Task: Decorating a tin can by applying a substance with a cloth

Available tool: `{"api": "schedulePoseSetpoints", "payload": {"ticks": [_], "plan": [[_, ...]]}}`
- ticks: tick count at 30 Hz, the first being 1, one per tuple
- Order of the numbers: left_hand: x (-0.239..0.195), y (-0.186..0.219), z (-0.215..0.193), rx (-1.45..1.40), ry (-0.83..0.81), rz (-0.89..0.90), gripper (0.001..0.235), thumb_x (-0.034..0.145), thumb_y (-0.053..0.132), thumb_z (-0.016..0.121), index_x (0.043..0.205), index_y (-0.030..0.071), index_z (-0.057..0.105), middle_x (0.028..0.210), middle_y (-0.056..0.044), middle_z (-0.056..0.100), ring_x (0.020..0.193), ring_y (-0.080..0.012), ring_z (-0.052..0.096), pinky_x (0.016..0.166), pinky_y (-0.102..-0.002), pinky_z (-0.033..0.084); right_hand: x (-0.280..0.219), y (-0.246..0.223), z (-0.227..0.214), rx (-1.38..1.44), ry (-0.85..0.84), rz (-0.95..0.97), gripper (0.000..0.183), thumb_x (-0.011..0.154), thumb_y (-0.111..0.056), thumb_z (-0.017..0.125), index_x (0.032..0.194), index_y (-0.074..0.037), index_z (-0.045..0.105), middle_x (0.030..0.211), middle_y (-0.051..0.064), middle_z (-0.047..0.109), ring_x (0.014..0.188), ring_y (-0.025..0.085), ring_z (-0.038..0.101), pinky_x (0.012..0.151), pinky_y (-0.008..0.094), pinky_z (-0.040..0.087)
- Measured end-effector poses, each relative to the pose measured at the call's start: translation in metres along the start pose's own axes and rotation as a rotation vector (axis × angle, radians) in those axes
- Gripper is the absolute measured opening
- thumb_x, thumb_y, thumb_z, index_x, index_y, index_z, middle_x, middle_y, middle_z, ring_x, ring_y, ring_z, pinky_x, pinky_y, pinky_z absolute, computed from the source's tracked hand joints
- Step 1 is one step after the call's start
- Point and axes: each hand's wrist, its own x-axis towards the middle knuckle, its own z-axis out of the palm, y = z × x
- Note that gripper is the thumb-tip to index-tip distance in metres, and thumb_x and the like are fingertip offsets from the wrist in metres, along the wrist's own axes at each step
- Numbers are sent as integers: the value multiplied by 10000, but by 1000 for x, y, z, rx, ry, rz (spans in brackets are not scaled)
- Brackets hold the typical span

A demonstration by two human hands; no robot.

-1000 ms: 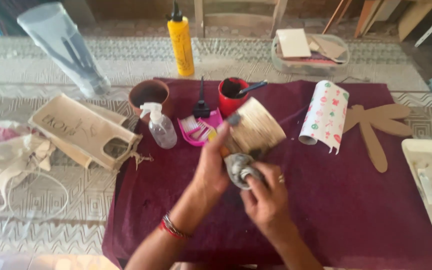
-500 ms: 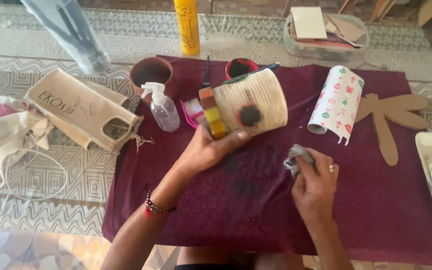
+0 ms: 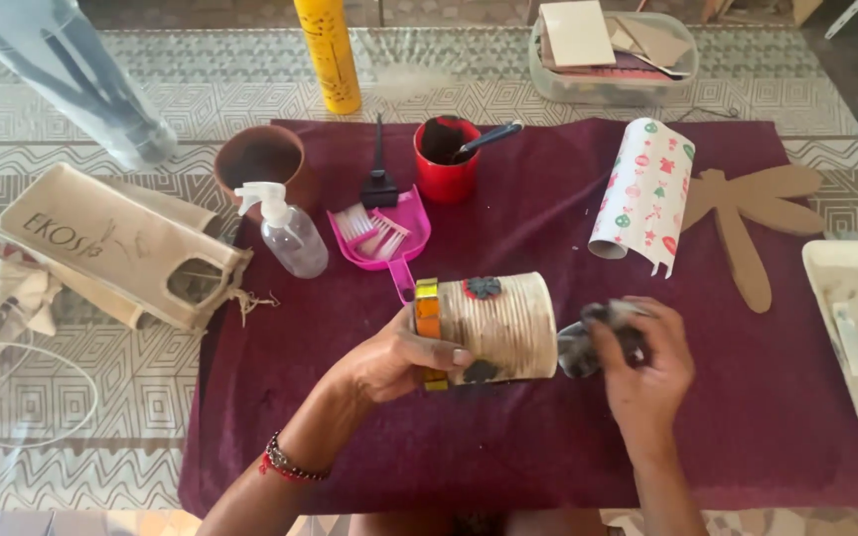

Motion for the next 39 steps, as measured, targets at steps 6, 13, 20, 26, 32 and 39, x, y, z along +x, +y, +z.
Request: {"api": "schedulePoseSetpoints", "payload": {"ticks": [6,13,20,26,32,39], "plan": [[14,-2,3,-143,249,-173,583,713,-20,769,1285,-27,650,1046,-174,753,906,-312,740,836,-467,633,3,-16,-4,184,164,28,88,1043,82,543,1067,20,486,1181,173,476,822,273,679,746,354,590],[17,-16,-18,-179,336,-180,386,807,97,747,1164,-22,662,972,-187,753,840,-313,742,762,-493,638,-45,-14,15,-199,-182,-186,155,903,-83,616,992,-97,741,1273,172,625,826,227,673,680,312,556],[-11,-23,-19,516,-95,-20,721,738,142,866,1373,25,544,1315,-82,663,1198,-177,619,1085,-332,515,-33,-57,35,-167,-229,-443,190,939,34,662,1129,48,651,1162,275,592,962,342,684,793,381,628],[-11,-37,-30,567,-122,135,385,915,104,747,1263,30,601,1207,-53,688,1091,-139,631,1008,-312,558,-24,-59,30,-62,-225,-214,220,942,-129,672,1093,30,660,1203,242,619,1034,354,662,910,426,563],[-7,-41,-41,509,-51,100,394,886,118,782,1255,37,670,1215,-25,727,1106,-121,660,1035,-307,553,0,-52,2,-120,-109,-108,98,970,-25,677,1032,50,680,1252,223,551,1126,320,597,962,366,543],[-4,-59,-40,435,38,211,216,934,128,746,1130,48,702,1036,27,711,923,-73,636,852,-243,558,-9,-73,5,383,59,-86,186,1040,-31,423,1180,32,530,1175,240,615,1105,373,663,1088,504,588]]}}
